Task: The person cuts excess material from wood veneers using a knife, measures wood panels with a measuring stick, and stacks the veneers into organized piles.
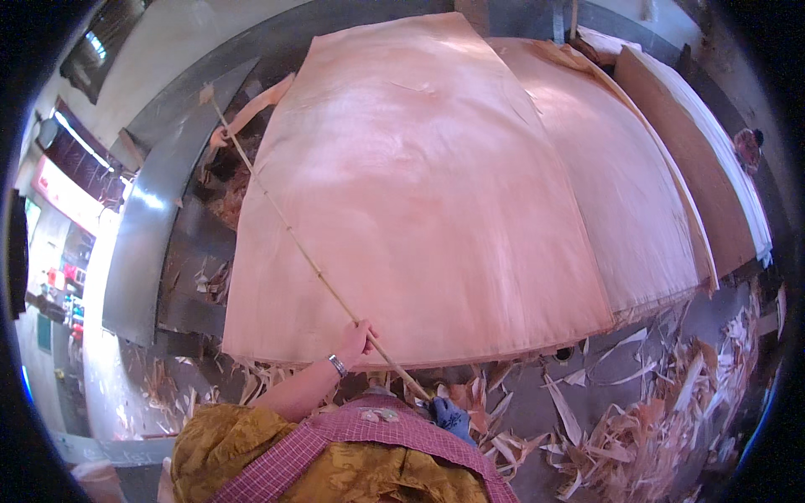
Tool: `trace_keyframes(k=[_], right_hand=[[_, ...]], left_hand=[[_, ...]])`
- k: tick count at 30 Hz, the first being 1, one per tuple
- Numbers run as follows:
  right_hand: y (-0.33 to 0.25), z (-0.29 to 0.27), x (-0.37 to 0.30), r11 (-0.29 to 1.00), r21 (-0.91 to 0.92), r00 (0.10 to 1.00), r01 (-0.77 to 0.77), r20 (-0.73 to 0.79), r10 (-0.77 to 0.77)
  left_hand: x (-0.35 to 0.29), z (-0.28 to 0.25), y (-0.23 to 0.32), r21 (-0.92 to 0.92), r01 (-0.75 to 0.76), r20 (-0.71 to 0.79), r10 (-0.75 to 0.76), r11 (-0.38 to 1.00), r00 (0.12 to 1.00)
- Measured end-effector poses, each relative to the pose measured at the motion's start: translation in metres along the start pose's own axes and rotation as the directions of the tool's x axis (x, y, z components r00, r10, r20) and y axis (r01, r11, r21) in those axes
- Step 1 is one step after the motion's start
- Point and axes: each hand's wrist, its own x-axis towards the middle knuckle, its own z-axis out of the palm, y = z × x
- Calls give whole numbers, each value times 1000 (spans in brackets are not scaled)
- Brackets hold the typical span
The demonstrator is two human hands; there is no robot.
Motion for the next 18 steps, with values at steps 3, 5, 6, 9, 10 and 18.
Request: trace_keyframes(k=[3,5,6,9,10,18], right_hand=[[8,19,19,998,-52,1000,-30,-1,30],[-3,17,28,999,-35,999,-13,-40,12],[-10,17,33,1000,-18,998,-19,-52,18],[-27,19,38,999,-1,997,-39,-67,39],[-38,17,44,999,3,996,-40,-77,41],[-106,11,120,962,266,983,-57,-153,101]], left_hand=[[2,-7,20,-75,-73,35,76,995,997],[14,-7,29,-48,-109,-1,109,993,994],[20,-7,32,-34,-123,-20,122,992,992],[27,-7,46,-54,-99,-7,99,994,995],[30,-9,52,-42,-111,-3,111,993,994],[73,-86,127,476,-545,145,549,690,823]])
